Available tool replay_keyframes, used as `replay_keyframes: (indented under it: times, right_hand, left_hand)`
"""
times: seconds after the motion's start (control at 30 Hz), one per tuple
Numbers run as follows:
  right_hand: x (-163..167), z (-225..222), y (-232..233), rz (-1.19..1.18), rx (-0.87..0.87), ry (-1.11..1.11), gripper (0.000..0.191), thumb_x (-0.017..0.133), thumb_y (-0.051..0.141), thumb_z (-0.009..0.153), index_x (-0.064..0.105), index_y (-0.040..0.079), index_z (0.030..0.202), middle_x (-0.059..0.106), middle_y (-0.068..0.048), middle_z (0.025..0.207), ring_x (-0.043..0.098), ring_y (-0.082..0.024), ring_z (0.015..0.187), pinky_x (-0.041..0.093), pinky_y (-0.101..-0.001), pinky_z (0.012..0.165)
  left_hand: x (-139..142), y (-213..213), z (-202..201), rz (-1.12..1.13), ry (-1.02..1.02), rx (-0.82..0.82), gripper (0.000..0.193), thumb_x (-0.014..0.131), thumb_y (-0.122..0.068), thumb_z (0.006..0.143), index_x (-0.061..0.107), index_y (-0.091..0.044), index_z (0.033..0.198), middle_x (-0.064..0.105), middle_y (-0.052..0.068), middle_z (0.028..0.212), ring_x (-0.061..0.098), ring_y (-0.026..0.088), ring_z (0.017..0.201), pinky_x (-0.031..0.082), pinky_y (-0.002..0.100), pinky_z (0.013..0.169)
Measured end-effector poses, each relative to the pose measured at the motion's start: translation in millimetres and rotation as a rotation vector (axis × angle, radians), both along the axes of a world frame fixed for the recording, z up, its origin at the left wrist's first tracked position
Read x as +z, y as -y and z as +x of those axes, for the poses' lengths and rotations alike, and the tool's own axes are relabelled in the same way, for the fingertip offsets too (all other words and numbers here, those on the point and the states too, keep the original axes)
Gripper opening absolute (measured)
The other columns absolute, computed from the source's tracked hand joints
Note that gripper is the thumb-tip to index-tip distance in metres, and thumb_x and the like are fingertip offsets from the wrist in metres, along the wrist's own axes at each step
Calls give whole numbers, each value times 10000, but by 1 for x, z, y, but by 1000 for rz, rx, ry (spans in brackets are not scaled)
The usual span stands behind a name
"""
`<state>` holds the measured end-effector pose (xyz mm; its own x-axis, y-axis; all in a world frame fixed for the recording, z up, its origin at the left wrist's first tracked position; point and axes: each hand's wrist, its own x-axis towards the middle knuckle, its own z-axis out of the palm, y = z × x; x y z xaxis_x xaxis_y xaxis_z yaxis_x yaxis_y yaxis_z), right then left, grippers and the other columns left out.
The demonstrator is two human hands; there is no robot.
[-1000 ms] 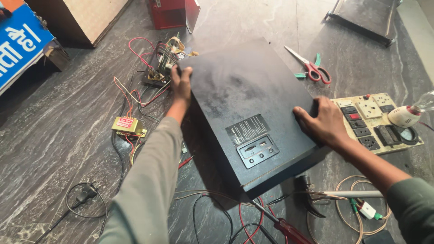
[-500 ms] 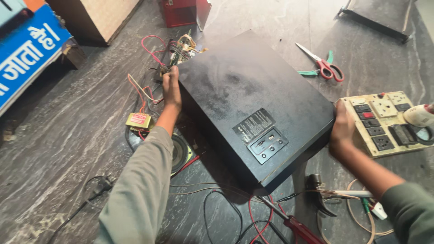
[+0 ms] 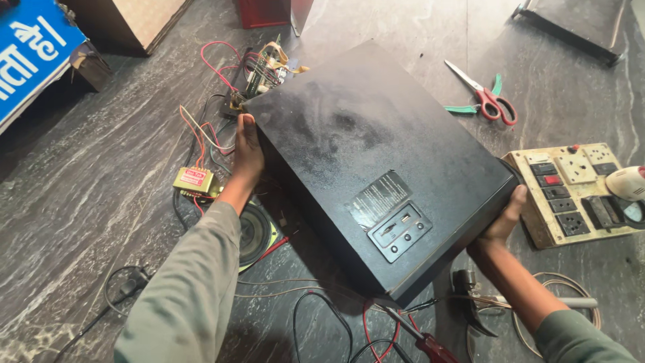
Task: The person uses a screwdriver to tighten screws on a circuit board inside a speaker enclosure, then uses a hammer to tap the enclosure's edges. They also use a multimeter to test connections on a separate circuit board.
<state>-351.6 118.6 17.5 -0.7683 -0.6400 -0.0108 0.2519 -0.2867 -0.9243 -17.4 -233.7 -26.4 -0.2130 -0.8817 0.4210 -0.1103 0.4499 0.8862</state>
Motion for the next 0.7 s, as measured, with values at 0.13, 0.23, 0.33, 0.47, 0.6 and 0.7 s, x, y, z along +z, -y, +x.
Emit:
replay_keyframes:
  times: [0.13, 0.23, 0.33, 0.47, 0.6, 0.7]
  right_hand:
    - [1, -11, 4, 11, 29, 23, 850, 406, 759, 960, 539, 79, 1452, 601, -113, 1389, 591, -278, 1237, 470, -422, 1096]
    - [-1, -18, 4, 13, 41, 137, 818, 398, 733, 967, 552, 91, 1450, 614, -113, 1401, 609, -284, 1237, 486, -433, 1091]
    - [-8, -26, 2, -11, 59, 190, 801, 371, 700, 980, 560, 84, 1456, 625, -131, 1416, 627, -297, 1251, 497, -437, 1103]
    - [-22, -41, 2, 56, 4, 214, 714, 321, 635, 1014, 585, 103, 1410, 638, -125, 1397, 650, -294, 1230, 532, -424, 1066]
    - [-35, -54, 5, 247, -44, 211, 671, 266, 624, 1056, 596, 114, 1340, 628, -109, 1312, 623, -277, 1146, 540, -410, 982]
    - [-39, -56, 5, 413, 47, 349, 640, 281, 591, 1057, 592, 111, 1342, 629, -110, 1309, 624, -276, 1143, 537, -415, 980]
  left_hand:
    - [-5, -7, 9, 179, 60, -10, 891, 171, -729, 1032, 476, 44, 1352, 541, 304, 1355, 499, 397, 1337, 377, 424, 1151]
    - [7, -4, 10, 84, -1, 6, 909, 203, -722, 1073, 417, 86, 1430, 487, 346, 1479, 427, 444, 1427, 313, 471, 1165]
    - [32, 7, 3, 136, 119, 67, 888, 193, -714, 1034, 500, 67, 1325, 590, 352, 1309, 548, 483, 1268, 387, 506, 1084]
    - [78, 27, -7, 182, 372, 169, 889, 197, -737, 1002, 558, 17, 1304, 651, 355, 1199, 570, 541, 1214, 406, 571, 1066]
    - [136, 44, -35, -16, 677, 178, 907, 157, -709, 978, 452, -5, 1467, 634, 333, 1253, 573, 534, 1195, 368, 601, 1066]
    - [176, 53, -69, 102, 699, 259, 972, 221, -783, 974, 502, 85, 1309, 634, 319, 1263, 541, 498, 1261, 318, 578, 1100]
